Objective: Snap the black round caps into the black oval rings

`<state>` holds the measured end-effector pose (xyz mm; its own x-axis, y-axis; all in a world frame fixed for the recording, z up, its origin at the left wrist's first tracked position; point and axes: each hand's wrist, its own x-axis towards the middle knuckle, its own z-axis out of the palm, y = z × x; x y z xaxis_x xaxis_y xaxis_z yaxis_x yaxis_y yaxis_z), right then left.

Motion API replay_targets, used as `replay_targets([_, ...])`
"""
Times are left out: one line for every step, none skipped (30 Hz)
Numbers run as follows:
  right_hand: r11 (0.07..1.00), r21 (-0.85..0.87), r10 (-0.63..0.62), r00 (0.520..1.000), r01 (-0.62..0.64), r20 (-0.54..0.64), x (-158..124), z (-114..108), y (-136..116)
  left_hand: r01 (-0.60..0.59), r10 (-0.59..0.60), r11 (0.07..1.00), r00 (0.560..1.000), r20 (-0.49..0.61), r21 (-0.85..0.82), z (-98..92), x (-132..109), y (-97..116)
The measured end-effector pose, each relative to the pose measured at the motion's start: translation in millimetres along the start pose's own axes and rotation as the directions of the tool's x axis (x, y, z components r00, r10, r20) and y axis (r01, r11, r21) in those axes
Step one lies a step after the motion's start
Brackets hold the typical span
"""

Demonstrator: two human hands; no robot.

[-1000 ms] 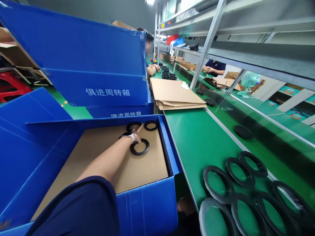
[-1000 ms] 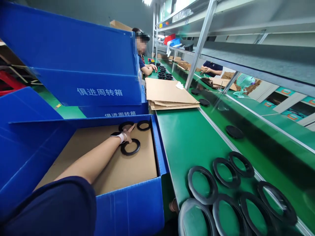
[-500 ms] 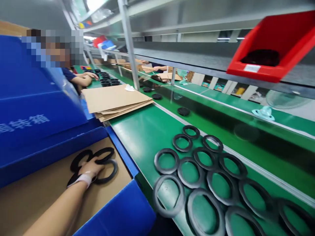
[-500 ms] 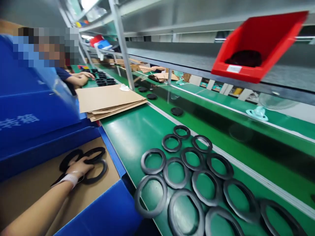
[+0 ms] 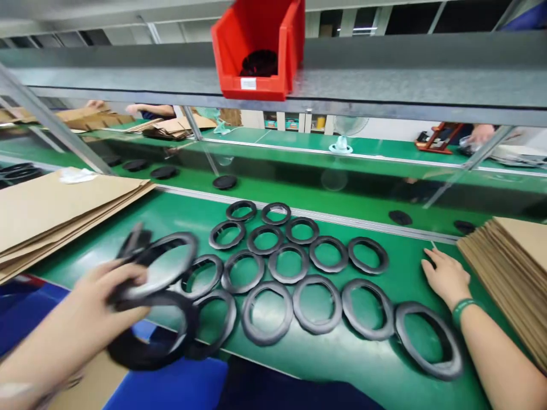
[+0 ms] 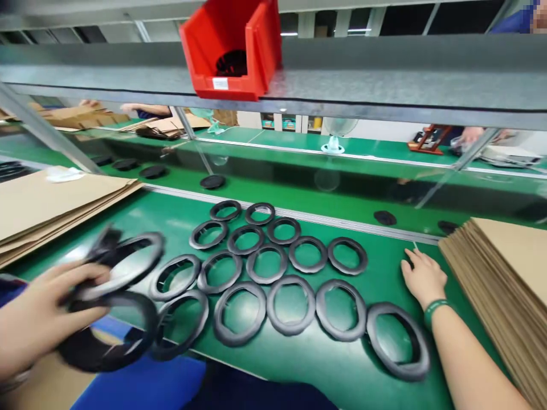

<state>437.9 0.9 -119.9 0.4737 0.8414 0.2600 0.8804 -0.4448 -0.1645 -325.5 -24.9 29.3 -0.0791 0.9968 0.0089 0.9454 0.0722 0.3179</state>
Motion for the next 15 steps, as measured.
replay_targets([1.0, 0.008, -0.006, 1.0, 0.006, -0.001, 0, 1, 0, -0.113, 0.114, 0.993, 0.992, -0.057, 0.018, 1.6, 11, 47])
replay_targets([1.0, 0.017, -0.013, 1.0, 0.013, 0.0, 0, 0, 0, -0.19, 0.192, 0.981, 0.98, -0.05, 0.031, 5.6, 21, 93])
replay_targets([0.999, 0.027, -0.019, 1.0, 0.019, 0.004, -1, -1, 0, -0.246, 0.247, 0.968, 0.969, -0.002, 0.039, 11.8, 29, 138])
replay_targets([0.999, 0.041, -0.025, 1.0, 0.025, 0.009, -3, -3, -1, -0.285, 0.283, 0.957, 0.958, 0.051, 0.048, 20.2, 36, 179])
replay_targets([0.998, 0.058, -0.028, 0.999, 0.027, 0.017, -4, -5, -2, -0.333, 0.326, 0.942, 0.94, 0.104, 0.052, 30.4, 43, 214])
replay_targets([0.997, 0.076, -0.029, 0.999, 0.027, 0.027, -6, -9, -4, -0.374, 0.36, 0.925, 0.918, 0.165, 0.063, 41.9, 48, 243])
replay_targets([0.995, 0.092, -0.029, 0.999, 0.025, 0.035, -8, -12, -6, -0.409, 0.387, 0.91, 0.899, 0.208, 0.075, 54.2, 53, 265])
replay_targets([0.994, 0.104, -0.029, 0.999, 0.025, 0.042, -9, -15, -8, -0.434, 0.405, 0.897, 0.883, 0.235, 0.083, 66.6, 57, 283])
replay_targets([0.993, 0.113, -0.03, 0.998, 0.024, 0.047, -9, -17, -9, -0.452, 0.418, 0.887, 0.872, 0.255, 0.091, 78.6, 61, 295])
replay_targets([0.993, 0.119, -0.03, 0.998, 0.024, 0.049, -9, -19, -10, -0.465, 0.427, 0.88, 0.864, 0.269, 0.097, 89.8, 64, 304])
replay_targets([0.992, 0.122, -0.03, 0.998, 0.024, 0.049, -9, -20, -11, -0.474, 0.432, 0.875, 0.857, 0.281, 0.102, 100.0, 67, 309])
replay_targets([0.992, 0.125, -0.031, 0.998, 0.025, 0.048, -8, -20, -10, -0.482, 0.435, 0.869, 0.85, 0.297, 0.107, 108.8, 70, 312])
replay_targets([0.991, 0.129, -0.031, 0.998, 0.025, 0.048, -6, -19, -9, -0.49, 0.438, 0.865, 0.843, 0.313, 0.11, 116.3, 72, 314])
replay_targets([0.991, 0.134, -0.031, 0.998, 0.024, 0.048, -5, -19, -8, -0.497, 0.44, 0.861, 0.835, 0.33, 0.111, 122.6, 73, 315])
replay_targets([0.99, 0.139, -0.031, 0.998, 0.024, 0.049, -4, -18, -7, -0.503, 0.442, 0.857, 0.829, 0.344, 0.11, 127.6, 74, 314])
